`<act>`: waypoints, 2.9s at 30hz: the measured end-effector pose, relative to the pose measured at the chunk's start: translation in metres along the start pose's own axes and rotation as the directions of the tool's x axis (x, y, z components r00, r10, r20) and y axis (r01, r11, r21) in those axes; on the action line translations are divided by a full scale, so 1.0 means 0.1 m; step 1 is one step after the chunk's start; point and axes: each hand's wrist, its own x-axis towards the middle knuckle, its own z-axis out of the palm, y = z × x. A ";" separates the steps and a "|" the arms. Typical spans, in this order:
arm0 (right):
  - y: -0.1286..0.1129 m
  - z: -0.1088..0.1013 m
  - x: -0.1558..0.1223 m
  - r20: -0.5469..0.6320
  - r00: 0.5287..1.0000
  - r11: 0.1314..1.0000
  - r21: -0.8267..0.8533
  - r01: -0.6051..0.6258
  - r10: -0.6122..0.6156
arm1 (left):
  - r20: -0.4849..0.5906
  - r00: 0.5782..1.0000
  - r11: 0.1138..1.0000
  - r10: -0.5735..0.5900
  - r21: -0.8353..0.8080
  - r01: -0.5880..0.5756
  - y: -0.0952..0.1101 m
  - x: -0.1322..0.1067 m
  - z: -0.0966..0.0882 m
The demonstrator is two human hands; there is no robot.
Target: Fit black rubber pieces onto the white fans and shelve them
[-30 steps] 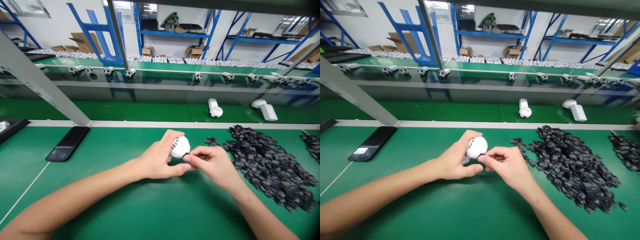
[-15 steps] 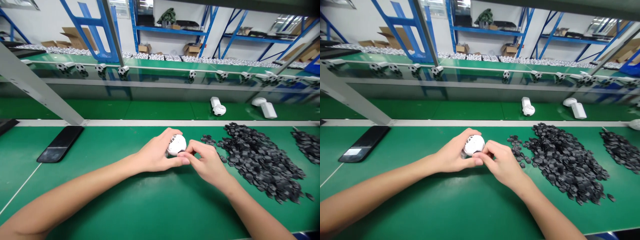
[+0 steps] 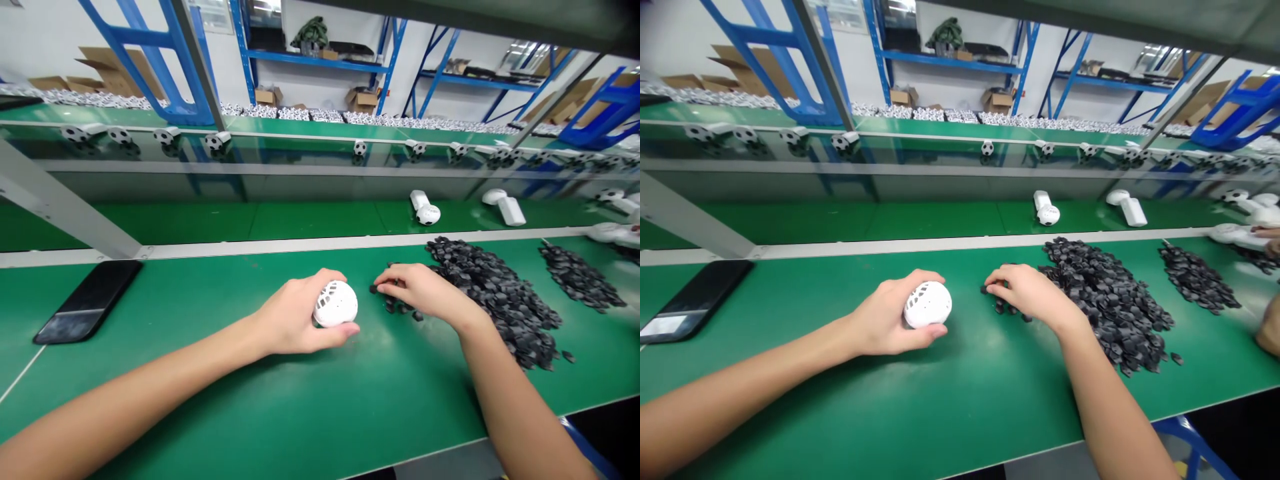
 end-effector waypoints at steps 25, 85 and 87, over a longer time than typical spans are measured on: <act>-0.53 0.23 -0.07 -0.068 0.997 0.880 0.469 0.073 -0.046 | -0.258 0.965 0.995 0.051 0.099 -0.026 -0.49 0.07 0.30; -0.63 0.50 0.11 -0.150 0.973 0.718 0.696 -0.022 0.175 | -0.218 0.975 0.974 0.027 -0.213 -0.075 -0.47 -0.02 0.39; -0.71 0.57 0.10 -0.068 0.982 0.560 0.827 -0.044 0.177 | -0.218 0.976 0.974 0.005 -0.218 -0.053 -0.46 -0.01 0.37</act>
